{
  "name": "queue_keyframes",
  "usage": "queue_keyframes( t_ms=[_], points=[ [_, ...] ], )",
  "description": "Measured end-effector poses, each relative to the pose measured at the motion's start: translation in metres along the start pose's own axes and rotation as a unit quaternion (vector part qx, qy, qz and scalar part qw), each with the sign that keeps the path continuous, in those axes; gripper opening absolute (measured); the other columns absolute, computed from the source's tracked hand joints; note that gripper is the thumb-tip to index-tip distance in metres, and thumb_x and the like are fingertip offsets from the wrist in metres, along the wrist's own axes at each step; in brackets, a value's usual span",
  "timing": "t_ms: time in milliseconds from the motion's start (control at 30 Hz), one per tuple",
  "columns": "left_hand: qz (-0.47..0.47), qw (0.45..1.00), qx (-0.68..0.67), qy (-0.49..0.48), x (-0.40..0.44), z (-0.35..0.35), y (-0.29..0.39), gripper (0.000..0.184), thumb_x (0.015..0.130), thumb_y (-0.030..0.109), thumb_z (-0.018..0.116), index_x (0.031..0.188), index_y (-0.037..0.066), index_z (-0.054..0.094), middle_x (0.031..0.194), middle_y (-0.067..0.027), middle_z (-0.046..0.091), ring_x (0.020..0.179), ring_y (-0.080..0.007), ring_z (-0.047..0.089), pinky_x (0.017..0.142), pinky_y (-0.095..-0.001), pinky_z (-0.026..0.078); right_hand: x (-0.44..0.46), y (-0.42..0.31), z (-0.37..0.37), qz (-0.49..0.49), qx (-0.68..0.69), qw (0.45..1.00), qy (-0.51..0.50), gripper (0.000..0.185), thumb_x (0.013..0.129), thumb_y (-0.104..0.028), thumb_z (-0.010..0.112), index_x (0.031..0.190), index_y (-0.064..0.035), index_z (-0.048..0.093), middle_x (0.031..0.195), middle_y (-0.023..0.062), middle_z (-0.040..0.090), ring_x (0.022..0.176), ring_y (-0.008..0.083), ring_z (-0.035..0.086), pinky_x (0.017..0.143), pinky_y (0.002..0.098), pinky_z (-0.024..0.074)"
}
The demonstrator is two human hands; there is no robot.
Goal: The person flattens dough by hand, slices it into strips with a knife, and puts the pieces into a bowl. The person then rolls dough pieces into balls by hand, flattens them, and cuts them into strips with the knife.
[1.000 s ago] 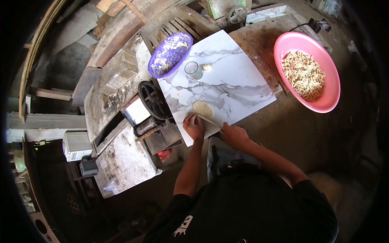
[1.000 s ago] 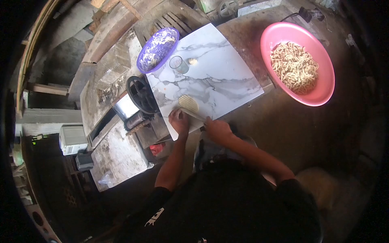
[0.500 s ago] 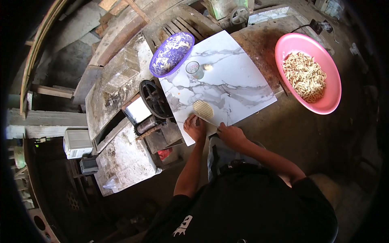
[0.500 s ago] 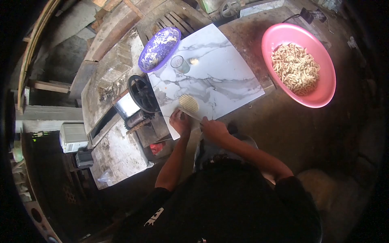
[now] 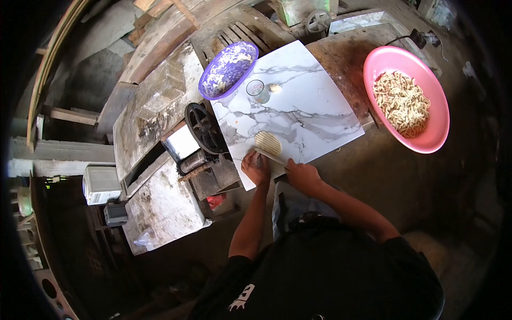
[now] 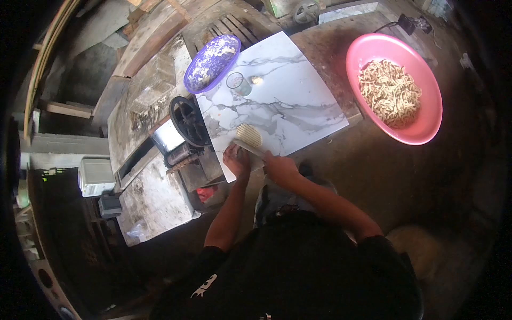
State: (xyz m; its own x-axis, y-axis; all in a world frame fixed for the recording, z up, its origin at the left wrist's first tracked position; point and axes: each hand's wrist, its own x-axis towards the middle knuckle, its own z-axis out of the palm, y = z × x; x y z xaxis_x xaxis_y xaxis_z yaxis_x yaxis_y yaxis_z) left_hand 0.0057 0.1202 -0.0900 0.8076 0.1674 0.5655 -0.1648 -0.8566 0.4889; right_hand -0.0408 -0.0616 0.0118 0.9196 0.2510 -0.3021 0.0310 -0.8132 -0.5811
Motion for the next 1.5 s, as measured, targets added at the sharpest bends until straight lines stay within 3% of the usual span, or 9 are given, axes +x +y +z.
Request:
queue_keyframes(
  t_ms=[400, 733, 800, 933, 1000, 1133, 1267, 1400, 1500],
  points=[
    [-0.015, 1.0, 0.009, 0.004, 0.006, -0.002, 0.016, 0.019, 0.079, 0.017, 0.064, 0.095, 0.009, 0.07, 0.101, -0.0083, 0.065, 0.1, -0.0283, 0.059, 0.089, -0.0418, 0.043, -0.085, 0.07, -0.059, 0.075, 0.102, 0.992, -0.013, 0.042, 0.091, -0.039, 0.052, 0.102, 0.0009, 0.055, 0.091, 0.0263, 0.065, 0.091, 0.047, 0.06, 0.079, 0.0525, 0.0482],
    [-0.152, 0.988, 0.008, -0.02, 0.005, 0.007, 0.024, 0.013, 0.081, 0.023, 0.065, 0.088, 0.013, 0.068, 0.107, -0.0003, 0.062, 0.108, -0.0233, 0.052, 0.1, -0.0425, 0.032, 0.0, 0.092, -0.084, 0.159, 0.247, 0.956, 0.003, 0.043, 0.088, -0.038, 0.061, 0.096, 0.0043, 0.059, 0.084, 0.0251, 0.065, 0.081, 0.0368, 0.064, 0.071, 0.0426, 0.0498],
    [-0.159, 0.987, 0.015, -0.016, 0.003, 0.01, 0.02, 0.013, 0.082, 0.024, 0.064, 0.088, 0.012, 0.067, 0.107, -0.0005, 0.062, 0.109, -0.0237, 0.052, 0.1, -0.0425, 0.031, 0.021, 0.099, -0.085, 0.149, 0.211, 0.966, 0.006, 0.038, 0.088, -0.034, 0.061, 0.098, 0.0031, 0.058, 0.067, 0.0159, 0.061, 0.06, 0.0231, 0.065, 0.06, 0.0367, 0.0511],
    [-0.161, 0.986, -0.031, -0.017, 0.007, 0.003, 0.02, 0.022, 0.087, 0.026, 0.06, 0.096, 0.006, 0.063, 0.101, -0.0078, 0.062, 0.101, -0.0266, 0.055, 0.095, -0.043, 0.036, 0.052, 0.112, -0.08, 0.044, 0.137, 0.984, 0.109, 0.036, 0.084, -0.028, 0.065, 0.1, 0.0034, 0.059, 0.075, 0.0179, 0.064, 0.07, 0.0291, 0.066, 0.065, 0.0385, 0.0519],
    [-0.313, 0.919, -0.236, -0.041, 0.026, -0.023, 0.04, 0.024, 0.092, 0.02, 0.056, 0.098, -0.003, 0.057, 0.092, -0.0127, 0.065, 0.082, -0.0215, 0.062, 0.074, -0.0326, 0.047, 0.067, 0.119, -0.077, -0.014, 0.054, 0.982, 0.18, 0.035, 0.08, -0.021, 0.068, 0.103, 0.004, 0.059, 0.086, 0.0195, 0.065, 0.082, 0.0367, 0.063, 0.073, 0.0421, 0.0505],
    [-0.374, 0.83, -0.411, -0.054, 0.038, -0.021, 0.016, 0.023, 0.097, 0.016, 0.047, 0.108, -0.005, 0.05, 0.082, -0.0112, 0.065, 0.065, -0.0105, 0.058, 0.057, -0.023, 0.045, 0.086, 0.131, -0.068, -0.115, -0.016, 0.96, 0.253, 0.036, 0.078, -0.015, 0.068, 0.107, 0.0035, 0.059, 0.095, 0.0201, 0.063, 0.088, 0.0404, 0.057, 0.081, 0.0443, 0.0468],
    [-0.484, 0.702, -0.52, -0.042, 0.062, -0.033, 0.016, 0.021, 0.096, 0.014, 0.048, 0.106, -0.003, 0.053, 0.081, -0.0125, 0.066, 0.066, -0.0129, 0.061, 0.057, -0.0252, 0.048, 0.083, 0.119, -0.065, -0.057, -0.047, 0.967, 0.245, 0.034, 0.08, -0.015, 0.066, 0.109, 0.0015, 0.059, 0.098, 0.0179, 0.059, 0.096, 0.0361, 0.052, 0.087, 0.0442, 0.042],
    [-0.494, 0.712, -0.494, -0.08, 0.065, -0.032, 0.0, 0.023, 0.097, 0.018, 0.048, 0.103, -0.003, 0.054, 0.077, -0.0125, 0.066, 0.067, -0.0153, 0.064, 0.059, -0.0267, 0.05, 0.078, 0.1, -0.064, -0.02, -0.086, 0.956, 0.279, 0.031, 0.081, -0.015, 0.065, 0.108, -0.0008, 0.06, 0.099, 0.016, 0.058, 0.098, 0.0336, 0.051, 0.087, 0.0441, 0.0414],
    [-0.443, 0.791, -0.357, -0.225, 0.074, -0.03, -0.005, 0.028, 0.096, 0.024, 0.05, 0.103, -0.002, 0.057, 0.07, -0.0136, 0.066, 0.065, -0.0167, 0.065, 0.059, -0.0297, 0.052, 0.086, 0.078, -0.062, -0.074, -0.135, 0.927, 0.342, 0.027, 0.08, -0.013, 0.065, 0.105, -0.0035, 0.062, 0.098, 0.0151, 0.059, 0.098, 0.0324, 0.052, 0.084, 0.0444, 0.0422]
  ],
)
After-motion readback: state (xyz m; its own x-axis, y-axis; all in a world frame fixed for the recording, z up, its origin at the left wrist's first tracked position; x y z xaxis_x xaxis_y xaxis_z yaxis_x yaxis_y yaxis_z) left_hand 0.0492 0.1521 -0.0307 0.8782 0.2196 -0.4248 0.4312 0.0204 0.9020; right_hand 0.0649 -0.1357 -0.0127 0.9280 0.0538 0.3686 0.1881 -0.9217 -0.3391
